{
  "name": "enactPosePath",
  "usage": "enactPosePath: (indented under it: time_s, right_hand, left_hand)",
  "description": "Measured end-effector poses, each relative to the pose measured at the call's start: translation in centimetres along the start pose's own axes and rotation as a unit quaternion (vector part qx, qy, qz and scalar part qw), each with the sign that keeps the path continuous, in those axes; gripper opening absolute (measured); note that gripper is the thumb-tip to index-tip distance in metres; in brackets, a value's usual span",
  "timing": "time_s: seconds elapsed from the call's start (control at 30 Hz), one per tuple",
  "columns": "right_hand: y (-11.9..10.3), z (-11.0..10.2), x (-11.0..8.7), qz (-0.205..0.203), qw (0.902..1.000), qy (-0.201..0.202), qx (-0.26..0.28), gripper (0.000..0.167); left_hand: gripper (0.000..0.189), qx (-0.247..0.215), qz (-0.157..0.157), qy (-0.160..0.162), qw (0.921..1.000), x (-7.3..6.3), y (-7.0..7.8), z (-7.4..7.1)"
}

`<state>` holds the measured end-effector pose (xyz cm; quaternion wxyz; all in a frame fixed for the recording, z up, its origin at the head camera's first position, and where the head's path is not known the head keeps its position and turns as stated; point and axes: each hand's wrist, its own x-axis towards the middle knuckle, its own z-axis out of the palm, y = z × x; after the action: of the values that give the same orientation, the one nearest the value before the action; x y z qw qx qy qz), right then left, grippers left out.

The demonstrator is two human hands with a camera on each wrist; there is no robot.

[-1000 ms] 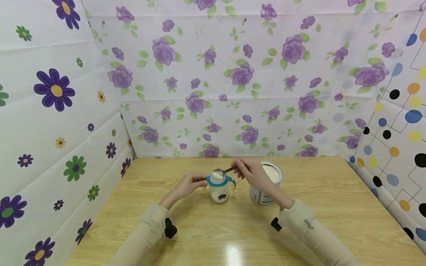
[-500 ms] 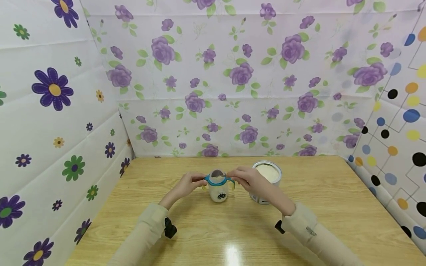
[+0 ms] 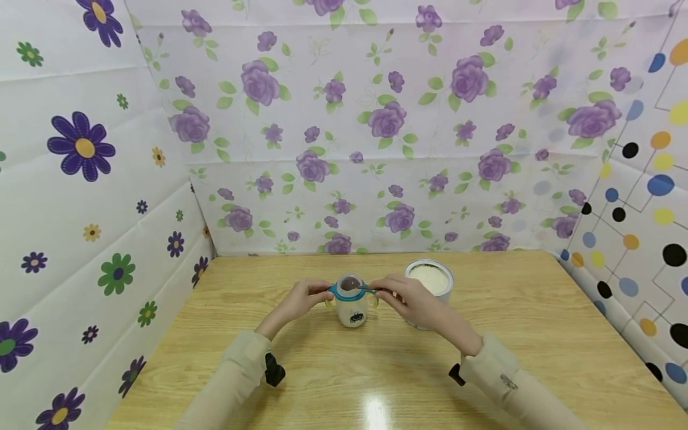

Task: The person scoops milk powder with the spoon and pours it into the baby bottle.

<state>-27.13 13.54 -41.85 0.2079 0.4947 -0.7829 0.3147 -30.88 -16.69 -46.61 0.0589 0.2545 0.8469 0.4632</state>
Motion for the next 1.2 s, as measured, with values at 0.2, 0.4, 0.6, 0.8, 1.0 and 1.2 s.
enactPosePath:
  time_s: [0.2, 0.4, 0.6, 0.8, 1.0, 1.2]
  right_hand:
    - [0.5, -0.1, -0.3, 0.004, 0.9985, 0.053, 0.014, 0.019]
    - [1.0, -0.2, -0.5, 0.034, 0.995, 0.086, 0.038, 0.022]
    - [0.9, -0.3, -0.7, 0.132, 0.9796, 0.119, 0.094, 0.023]
    - [0.3, -1.2, -0.3, 0.206, 0.9549, 0.142, 0.16, 0.027]
    - [-0.1, -1.9, -0.3, 0.269, 0.9223, 0.149, 0.234, 0.033]
    - [1.3, -1.8, -0.9, 0.331, 0.8846, 0.167, 0.283, 0.047]
  left_hand:
    - [0.028, -0.008, 0.001, 0.002, 1.0, 0.0, -0.1, 0.1]
    - [0.026, -0.027, -0.007, 0.003, 0.9996, 0.0, -0.1, 0.2]
    - [0.025, -0.024, -0.006, 0.003, 0.9997, 0.1, -0.2, 0.2]
    - [0.027, -0.02, -0.011, 0.005, 0.9997, 0.1, -0.2, 0.2]
    - [0.027, -0.023, -0.014, 0.005, 0.9996, 0.0, -0.2, 0.2]
    - [0.029, -0.022, -0.008, 0.004, 0.9997, 0.1, -0.2, 0.2]
